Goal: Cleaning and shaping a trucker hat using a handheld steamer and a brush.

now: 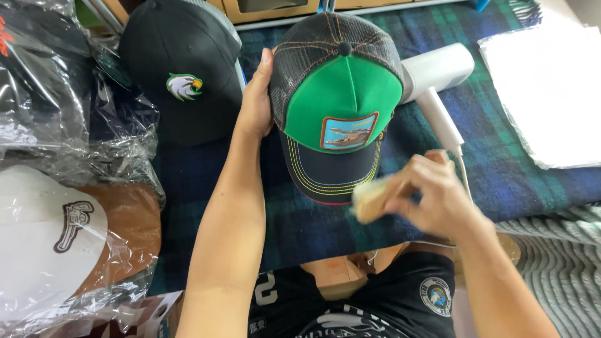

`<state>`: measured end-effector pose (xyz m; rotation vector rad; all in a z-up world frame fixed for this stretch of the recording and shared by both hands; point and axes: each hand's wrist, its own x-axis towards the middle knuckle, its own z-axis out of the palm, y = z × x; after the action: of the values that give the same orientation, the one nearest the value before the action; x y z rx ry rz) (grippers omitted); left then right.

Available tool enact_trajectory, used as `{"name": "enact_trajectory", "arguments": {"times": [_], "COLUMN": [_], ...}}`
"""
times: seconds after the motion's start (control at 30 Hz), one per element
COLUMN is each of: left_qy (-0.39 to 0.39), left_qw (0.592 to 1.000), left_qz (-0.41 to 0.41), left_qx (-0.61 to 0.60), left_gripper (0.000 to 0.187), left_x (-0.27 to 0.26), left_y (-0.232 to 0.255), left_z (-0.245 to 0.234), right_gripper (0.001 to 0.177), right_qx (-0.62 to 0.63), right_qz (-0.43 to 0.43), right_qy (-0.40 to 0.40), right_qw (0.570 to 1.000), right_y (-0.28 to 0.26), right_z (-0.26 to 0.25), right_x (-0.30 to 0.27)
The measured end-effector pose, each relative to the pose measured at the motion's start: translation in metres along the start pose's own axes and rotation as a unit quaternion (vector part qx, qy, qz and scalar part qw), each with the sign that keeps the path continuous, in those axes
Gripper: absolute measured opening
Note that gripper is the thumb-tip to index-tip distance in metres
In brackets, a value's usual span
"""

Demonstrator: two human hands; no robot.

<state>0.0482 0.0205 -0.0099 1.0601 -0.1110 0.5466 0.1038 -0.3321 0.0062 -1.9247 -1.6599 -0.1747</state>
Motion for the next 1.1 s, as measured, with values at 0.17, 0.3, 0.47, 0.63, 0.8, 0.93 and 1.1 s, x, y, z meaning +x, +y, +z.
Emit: {"name": "enact_trajectory", "arguments": {"times": [0.17, 0.3, 0.47, 0.63, 0.8, 0.93, 1.1], "left_qy": [-0.011, -0.002, -0.002, 0.061, 0.040, 0.033, 0.027], "left_qw": [0.999, 0.999, 1.000, 0.998, 0.999, 0.999, 0.999], "left_qz": [0.001, 0.010, -0.001, -0.001, -0.014, -0.007, -0.001], "left_qx": [-0.032, -0.030, -0.002, -0.009, -0.003, 0.005, 0.047], "left_gripper": [0.059, 0.059, 0.063, 0.058, 0.063, 0.063, 0.062], "left_x": [0.000, 0.003, 0.000, 0.004, 0.001, 0.002, 0.003], "left_y": [-0.004, -0.010, 0.000, -0.011, -0.006, -0.007, -0.008], "left_z": [-0.003, -0.007, 0.000, -0.008, -0.002, -0.005, -0.009], "right_gripper": [0.042, 0.042, 0.040, 0.013, 0.013, 0.016, 0.026], "right_qx": [-0.056, -0.120, -0.108, -0.137, -0.093, 0.039, 0.011], "right_qz": [-0.025, -0.049, -0.030, -0.041, -0.030, 0.237, 0.140], "right_qy": [0.038, 0.186, 0.263, 0.136, 0.180, 0.231, 0.118], "right_qw": [0.997, 0.974, 0.958, 0.980, 0.979, 0.943, 0.983], "right_y": [0.008, 0.023, 0.009, -0.013, 0.003, 0.004, -0.053], "right_z": [-0.010, -0.033, -0.036, -0.015, -0.019, -0.042, -0.061], "right_x": [0.019, 0.055, 0.075, 0.065, 0.061, 0.089, 0.113]}}
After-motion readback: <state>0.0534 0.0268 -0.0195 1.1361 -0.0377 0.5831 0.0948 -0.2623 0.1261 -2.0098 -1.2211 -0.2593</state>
